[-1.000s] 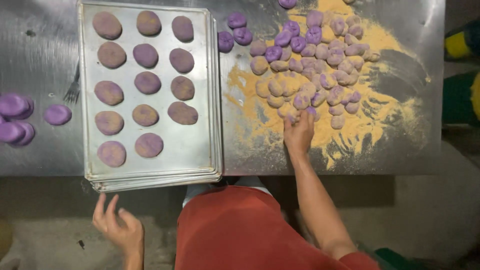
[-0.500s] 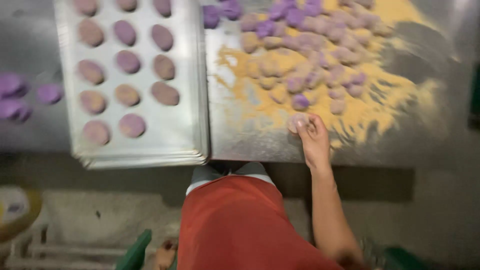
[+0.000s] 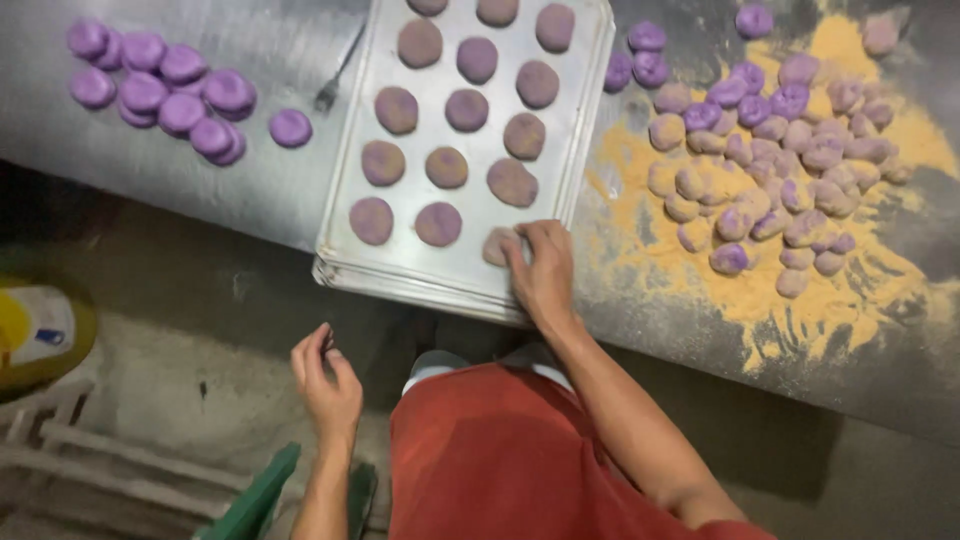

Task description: The recorder is shown placing small purple dough portions onto a metal baking tray, flattening them, and marking them with a fork.

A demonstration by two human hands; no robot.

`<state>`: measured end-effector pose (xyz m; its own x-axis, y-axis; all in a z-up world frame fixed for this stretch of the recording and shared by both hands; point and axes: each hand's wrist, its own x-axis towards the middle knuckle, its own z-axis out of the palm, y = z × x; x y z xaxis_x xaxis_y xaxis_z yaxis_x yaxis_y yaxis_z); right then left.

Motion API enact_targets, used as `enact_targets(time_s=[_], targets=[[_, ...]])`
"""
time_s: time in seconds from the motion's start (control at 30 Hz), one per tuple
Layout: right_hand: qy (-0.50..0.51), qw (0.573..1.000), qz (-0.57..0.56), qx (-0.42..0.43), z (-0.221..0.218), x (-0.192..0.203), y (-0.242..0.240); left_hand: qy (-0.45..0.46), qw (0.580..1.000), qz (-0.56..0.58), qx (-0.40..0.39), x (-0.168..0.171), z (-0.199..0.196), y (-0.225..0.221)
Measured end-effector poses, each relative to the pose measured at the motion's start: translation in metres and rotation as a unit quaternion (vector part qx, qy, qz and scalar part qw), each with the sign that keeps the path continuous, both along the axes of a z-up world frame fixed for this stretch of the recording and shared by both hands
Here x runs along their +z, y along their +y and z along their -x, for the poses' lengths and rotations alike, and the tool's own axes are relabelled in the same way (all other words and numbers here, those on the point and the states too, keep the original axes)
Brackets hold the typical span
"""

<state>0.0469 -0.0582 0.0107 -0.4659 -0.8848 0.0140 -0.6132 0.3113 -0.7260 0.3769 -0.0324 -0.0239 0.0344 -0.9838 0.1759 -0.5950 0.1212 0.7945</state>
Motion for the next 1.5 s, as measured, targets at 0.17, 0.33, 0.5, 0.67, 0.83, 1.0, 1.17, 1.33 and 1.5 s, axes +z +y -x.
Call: enact_targets(time_s=[0.17,0.33,0.5,0.67,0.83,1.0,1.17,1.33,1.5], targets=[[0.136,0.988,0.061,0.032,-0.039,0.025,0.019,-0.047,0.983,0.049,-0.171,0.050,0.023,-0.073],[0.248,0.960,-0.066,0.114,-0.060,-0.003,0.014,-0.160,0.926,0.076,-0.333,0.060,0.066,-0.141],[0.245,0.960,-0.104,0.086,-0.056,-0.016,0.014,-0.278,0.862,0.078,-0.417,0.044,0.071,-0.163],[0.184,0.978,-0.063,0.070,-0.046,0.004,0.022,-0.213,0.885,0.057,-0.409,0.045,0.064,-0.172],[0.041,0.996,0.075,-0.038,-0.039,0.052,0.027,-0.049,0.951,0.078,-0.294,0.036,0.048,-0.224],[-0.107,0.983,0.050,-0.142,-0.027,0.047,0.025,-0.155,0.965,0.095,-0.187,0.008,0.113,-0.353],[-0.023,0.993,0.041,-0.112,-0.033,0.051,0.050,-0.317,0.920,0.107,-0.205,-0.082,0.146,-0.417],[-0.210,0.950,0.042,-0.229,-0.021,0.025,0.071,-0.372,0.899,0.104,-0.205,-0.080,0.127,-0.420],[0.044,0.995,0.008,-0.093,-0.014,0.028,0.044,-0.288,0.926,0.105,-0.221,-0.037,0.109,-0.400]])
